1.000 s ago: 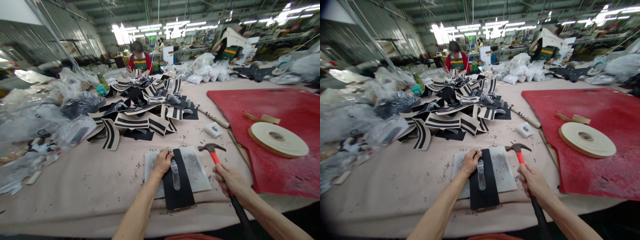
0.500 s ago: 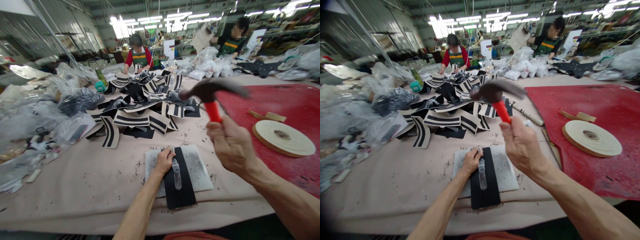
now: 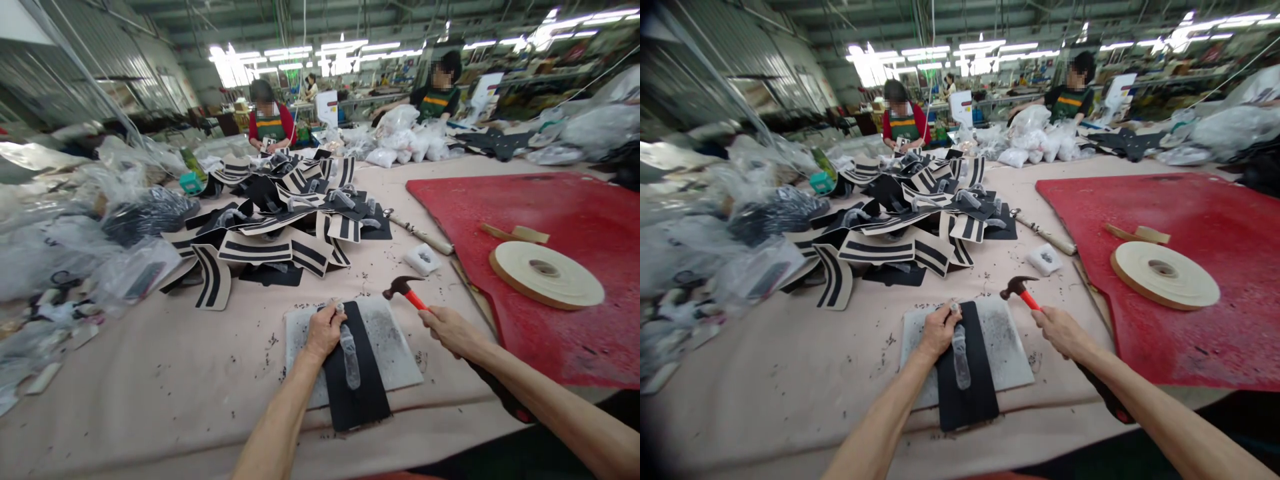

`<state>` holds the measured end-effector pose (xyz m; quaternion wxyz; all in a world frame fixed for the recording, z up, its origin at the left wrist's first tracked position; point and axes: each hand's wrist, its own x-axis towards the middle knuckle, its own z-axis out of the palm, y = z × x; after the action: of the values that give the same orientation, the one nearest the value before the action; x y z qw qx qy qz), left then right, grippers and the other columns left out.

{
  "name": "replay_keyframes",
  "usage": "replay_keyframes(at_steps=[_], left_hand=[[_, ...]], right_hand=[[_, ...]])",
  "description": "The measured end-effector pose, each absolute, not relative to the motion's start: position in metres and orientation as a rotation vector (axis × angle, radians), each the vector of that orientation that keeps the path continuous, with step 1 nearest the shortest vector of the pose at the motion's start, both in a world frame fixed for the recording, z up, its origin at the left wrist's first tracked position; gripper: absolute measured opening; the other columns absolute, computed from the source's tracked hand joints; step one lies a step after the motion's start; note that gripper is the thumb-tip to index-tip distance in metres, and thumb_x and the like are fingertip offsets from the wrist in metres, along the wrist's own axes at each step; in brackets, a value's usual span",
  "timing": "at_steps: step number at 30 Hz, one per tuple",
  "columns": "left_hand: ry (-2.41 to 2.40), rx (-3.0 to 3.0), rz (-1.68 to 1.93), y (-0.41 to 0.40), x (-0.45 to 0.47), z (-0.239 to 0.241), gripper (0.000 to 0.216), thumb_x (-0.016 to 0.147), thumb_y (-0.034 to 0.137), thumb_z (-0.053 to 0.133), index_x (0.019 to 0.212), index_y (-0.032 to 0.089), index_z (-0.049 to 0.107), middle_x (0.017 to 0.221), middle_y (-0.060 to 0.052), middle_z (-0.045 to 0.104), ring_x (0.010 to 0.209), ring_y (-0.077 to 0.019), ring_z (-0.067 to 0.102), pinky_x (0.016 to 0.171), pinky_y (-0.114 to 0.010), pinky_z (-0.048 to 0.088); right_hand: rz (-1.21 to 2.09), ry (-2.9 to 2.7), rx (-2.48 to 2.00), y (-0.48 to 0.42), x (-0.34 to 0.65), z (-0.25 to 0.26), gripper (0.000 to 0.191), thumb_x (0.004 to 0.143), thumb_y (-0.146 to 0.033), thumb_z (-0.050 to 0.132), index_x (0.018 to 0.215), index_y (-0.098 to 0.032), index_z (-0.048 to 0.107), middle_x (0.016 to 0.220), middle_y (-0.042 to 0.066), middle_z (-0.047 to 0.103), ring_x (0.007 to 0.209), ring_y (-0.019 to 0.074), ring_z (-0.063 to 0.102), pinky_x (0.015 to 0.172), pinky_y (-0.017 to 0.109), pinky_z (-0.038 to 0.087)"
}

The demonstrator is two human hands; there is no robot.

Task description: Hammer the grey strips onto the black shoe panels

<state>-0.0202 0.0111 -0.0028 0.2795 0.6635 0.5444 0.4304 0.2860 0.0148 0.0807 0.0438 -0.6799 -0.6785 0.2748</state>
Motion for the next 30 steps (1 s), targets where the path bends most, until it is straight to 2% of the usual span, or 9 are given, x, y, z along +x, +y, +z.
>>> replay_keyframes(at_steps=[2, 4, 7, 9, 13, 18, 22, 25, 30], left_hand=[[1.464, 1.776, 1.156, 0.011, -0.02, -0.002, 0.014, 0.088, 0.018, 0.059, 0.096, 0.019, 0.07, 0.089, -0.004, 0.074, 0.082, -0.0173, 0.068, 0.08, -0.027, 0.051], [1.481, 1.78, 1.151, 0.011, -0.019, -0.001, 0.013, 0.088, 0.019, 0.06, 0.095, 0.02, 0.07, 0.088, -0.003, 0.074, 0.08, -0.0168, 0.067, 0.079, -0.026, 0.05], [1.515, 1.799, 1.14, 0.011, -0.02, 0.0, 0.01, 0.087, 0.021, 0.061, 0.092, 0.02, 0.07, 0.084, -0.002, 0.072, 0.077, -0.0161, 0.066, 0.077, -0.025, 0.05], [1.538, 1.814, 1.145, 0.011, -0.021, 0.001, 0.009, 0.087, 0.024, 0.061, 0.089, 0.02, 0.07, 0.082, -0.001, 0.071, 0.074, -0.0155, 0.064, 0.074, -0.024, 0.049], [1.555, 1.798, 1.167, 0.009, -0.02, 0.002, 0.012, 0.087, 0.027, 0.061, 0.08, 0.02, 0.068, 0.071, 0.001, 0.066, 0.066, -0.0133, 0.058, 0.066, -0.022, 0.045], [1.731, 1.522, 1.349, 0.013, -0.007, 0.014, 0.026, 0.083, 0.036, 0.066, 0.065, 0.019, 0.059, 0.057, 0.005, 0.054, 0.055, -0.0114, 0.05, 0.056, -0.021, 0.041], [1.896, 1.255, 1.615, 0.02, -0.015, 0.044, 0.031, 0.082, 0.047, 0.067, 0.07, 0.019, 0.06, 0.061, 0.002, 0.062, 0.057, -0.0131, 0.056, 0.058, -0.021, 0.045], [1.906, 1.265, 1.646, 0.01, -0.04, 0.054, 0.03, 0.081, 0.048, 0.066, 0.073, 0.019, 0.063, 0.066, -0.001, 0.066, 0.061, -0.0151, 0.061, 0.061, -0.022, 0.048], [2.099, 1.303, 1.46, -0.025, -0.068, 0.023, 0.03, 0.079, 0.048, 0.06, 0.073, 0.02, 0.068, 0.068, -0.005, 0.072, 0.062, -0.0211, 0.066, 0.057, -0.027, 0.051]], right_hand=[[0.707, -2.014, -2.23, 0.017, 0.299, 0.069, 0.033, 0.101, -0.034, 0.034, 0.08, -0.018, 0.055, 0.063, 0.003, 0.054, 0.052, 0.0168, 0.053, 0.054, 0.029, 0.04], [0.531, -2.026, -2.261, 0.014, 0.297, 0.061, 0.024, 0.097, -0.03, 0.044, 0.09, -0.014, 0.06, 0.081, 0.011, 0.061, 0.072, 0.0224, 0.062, 0.067, 0.033, 0.046], [0.377, -2.134, -1.93, -0.002, 0.257, 0.057, 0.029, 0.095, -0.025, 0.048, 0.119, -0.012, 0.056, 0.116, 0.018, 0.057, 0.105, 0.0279, 0.058, 0.089, 0.039, 0.046], [0.467, -2.242, -1.527, -0.016, 0.215, 0.055, 0.038, 0.093, -0.019, 0.047, 0.132, -0.017, 0.048, 0.123, 0.014, 0.054, 0.109, 0.0249, 0.055, 0.095, 0.038, 0.045], [0.697, -2.343, -1.147, -0.032, 0.146, 0.037, 0.04, 0.08, -0.001, 0.043, 0.115, -0.018, 0.054, 0.113, 0.009, 0.054, 0.101, 0.0206, 0.054, 0.089, 0.033, 0.048], [0.575, -2.398, -1.174, -0.028, 0.128, 0.005, 0.025, 0.089, -0.004, 0.041, 0.098, -0.018, 0.059, 0.104, 0.008, 0.056, 0.093, 0.0196, 0.055, 0.082, 0.031, 0.047], [0.607, -2.314, -1.169, -0.026, 0.132, -0.002, 0.031, 0.089, -0.004, 0.037, 0.097, -0.019, 0.063, 0.102, 0.007, 0.059, 0.086, 0.0173, 0.058, 0.078, 0.028, 0.047], [0.688, -2.027, -1.194, -0.009, 0.141, 0.015, 0.034, 0.089, -0.005, 0.036, 0.098, -0.021, 0.065, 0.097, 0.006, 0.062, 0.086, 0.0175, 0.06, 0.079, 0.028, 0.048], [0.627, -1.558, -1.353, 0.04, 0.12, 0.085, 0.024, 0.089, -0.017, 0.042, 0.092, -0.021, 0.065, 0.088, 0.006, 0.068, 0.087, 0.0215, 0.062, 0.081, 0.034, 0.05]])
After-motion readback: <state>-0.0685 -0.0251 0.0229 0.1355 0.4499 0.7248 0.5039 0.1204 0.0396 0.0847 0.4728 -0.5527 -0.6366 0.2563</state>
